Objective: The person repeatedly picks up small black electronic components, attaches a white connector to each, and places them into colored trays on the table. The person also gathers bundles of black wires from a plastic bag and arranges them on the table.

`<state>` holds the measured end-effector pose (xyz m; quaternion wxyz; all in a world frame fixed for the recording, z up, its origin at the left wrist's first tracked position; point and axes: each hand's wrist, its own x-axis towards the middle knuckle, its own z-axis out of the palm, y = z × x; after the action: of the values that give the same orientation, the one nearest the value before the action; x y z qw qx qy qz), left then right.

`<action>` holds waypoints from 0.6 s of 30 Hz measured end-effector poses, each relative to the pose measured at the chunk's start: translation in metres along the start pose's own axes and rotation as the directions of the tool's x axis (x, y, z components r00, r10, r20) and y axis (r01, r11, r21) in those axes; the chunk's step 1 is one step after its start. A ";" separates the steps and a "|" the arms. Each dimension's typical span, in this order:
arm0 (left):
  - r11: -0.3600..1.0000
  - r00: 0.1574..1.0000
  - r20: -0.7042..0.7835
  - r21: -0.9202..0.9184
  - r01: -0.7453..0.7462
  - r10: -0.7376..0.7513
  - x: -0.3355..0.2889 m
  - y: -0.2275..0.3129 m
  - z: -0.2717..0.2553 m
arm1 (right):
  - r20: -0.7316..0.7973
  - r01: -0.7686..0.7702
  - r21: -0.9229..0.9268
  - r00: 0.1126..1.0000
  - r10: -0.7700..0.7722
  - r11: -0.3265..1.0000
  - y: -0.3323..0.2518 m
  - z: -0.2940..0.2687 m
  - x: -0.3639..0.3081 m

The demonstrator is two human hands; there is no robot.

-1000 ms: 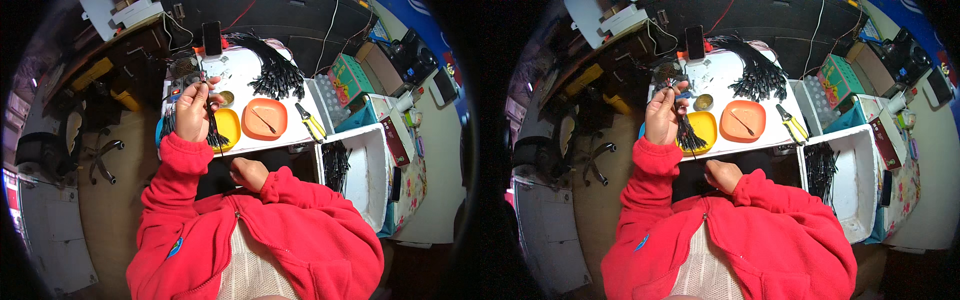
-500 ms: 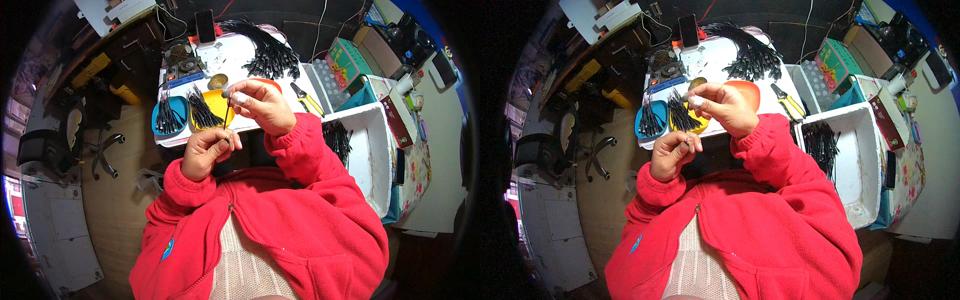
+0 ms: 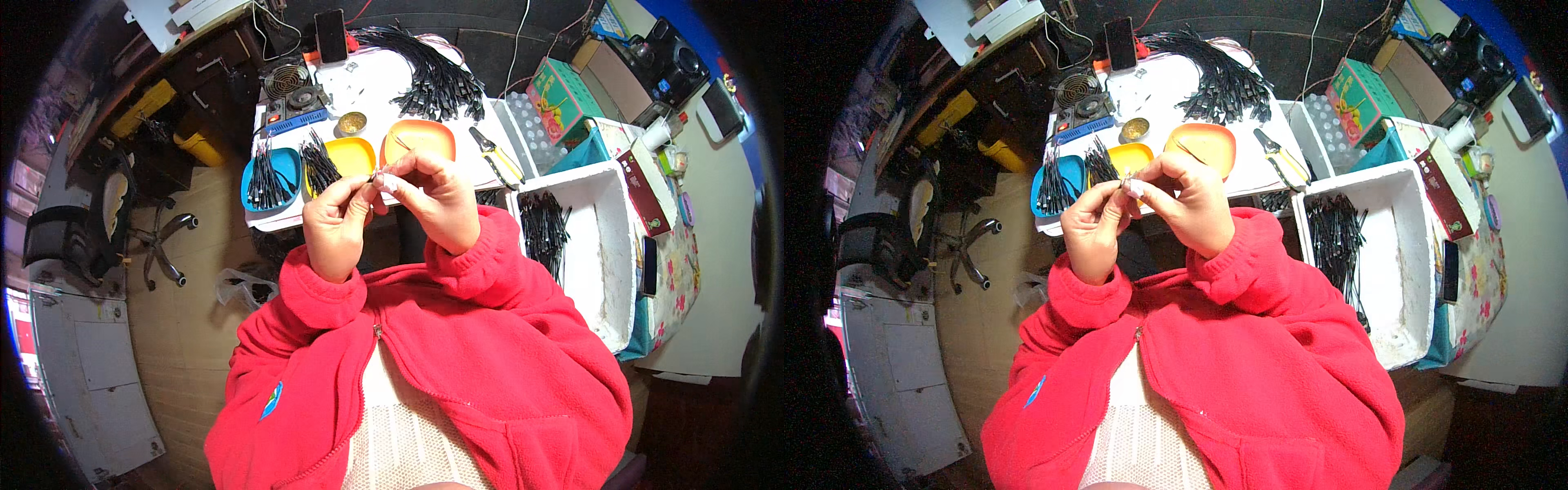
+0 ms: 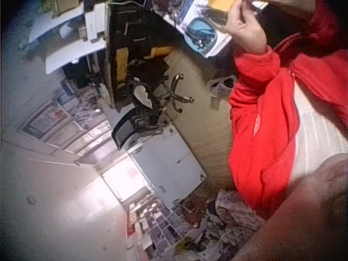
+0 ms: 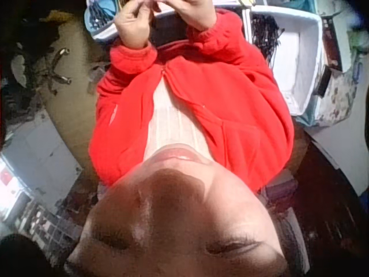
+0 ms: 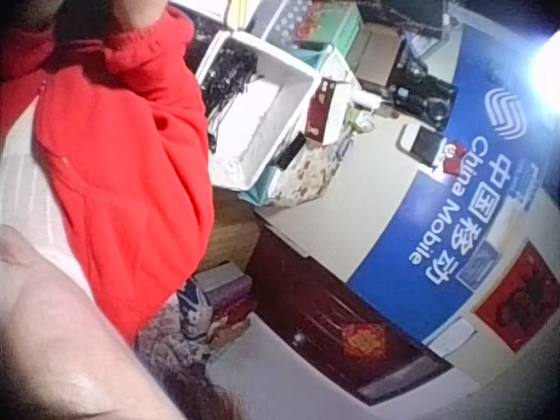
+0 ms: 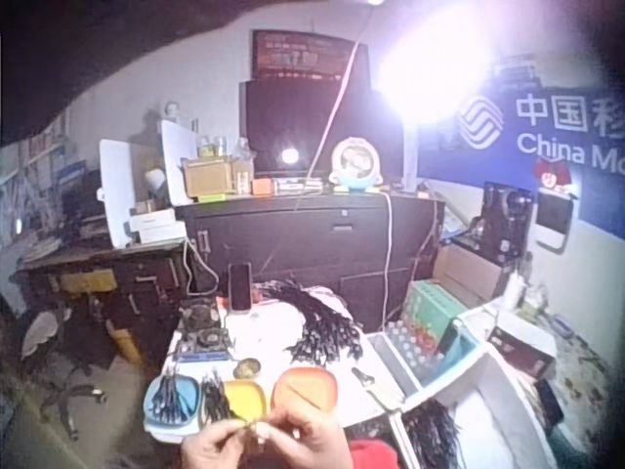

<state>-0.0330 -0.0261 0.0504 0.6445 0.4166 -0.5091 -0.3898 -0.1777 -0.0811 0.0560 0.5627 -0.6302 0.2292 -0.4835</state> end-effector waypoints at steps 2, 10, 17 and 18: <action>0.985 0.994 0.007 -0.132 0.109 -0.109 -0.002 0.000 -0.002 | 0.030 -0.044 0.222 0.999 0.038 0.974 0.002 -0.003 -0.002; 0.939 0.974 0.116 -0.265 0.219 -0.194 -0.005 -0.001 -0.003 | 0.071 -0.004 0.259 0.997 -0.015 0.966 -0.002 -0.009 -0.006; 0.965 0.988 0.084 -0.221 0.142 -0.126 -0.012 0.000 -0.002 | 0.051 -0.028 0.333 0.999 0.011 0.942 0.000 -0.004 -0.009; 0.921 0.980 0.110 -0.337 0.195 -0.167 -0.012 0.000 -0.002 | 0.060 -0.069 0.430 0.997 0.048 0.900 0.003 -0.002 -0.009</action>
<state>-0.0332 -0.0150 0.0459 0.6482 0.3263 -0.4171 -0.5471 -0.1826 -0.0751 0.0498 0.7079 -0.4942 0.1217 -0.4897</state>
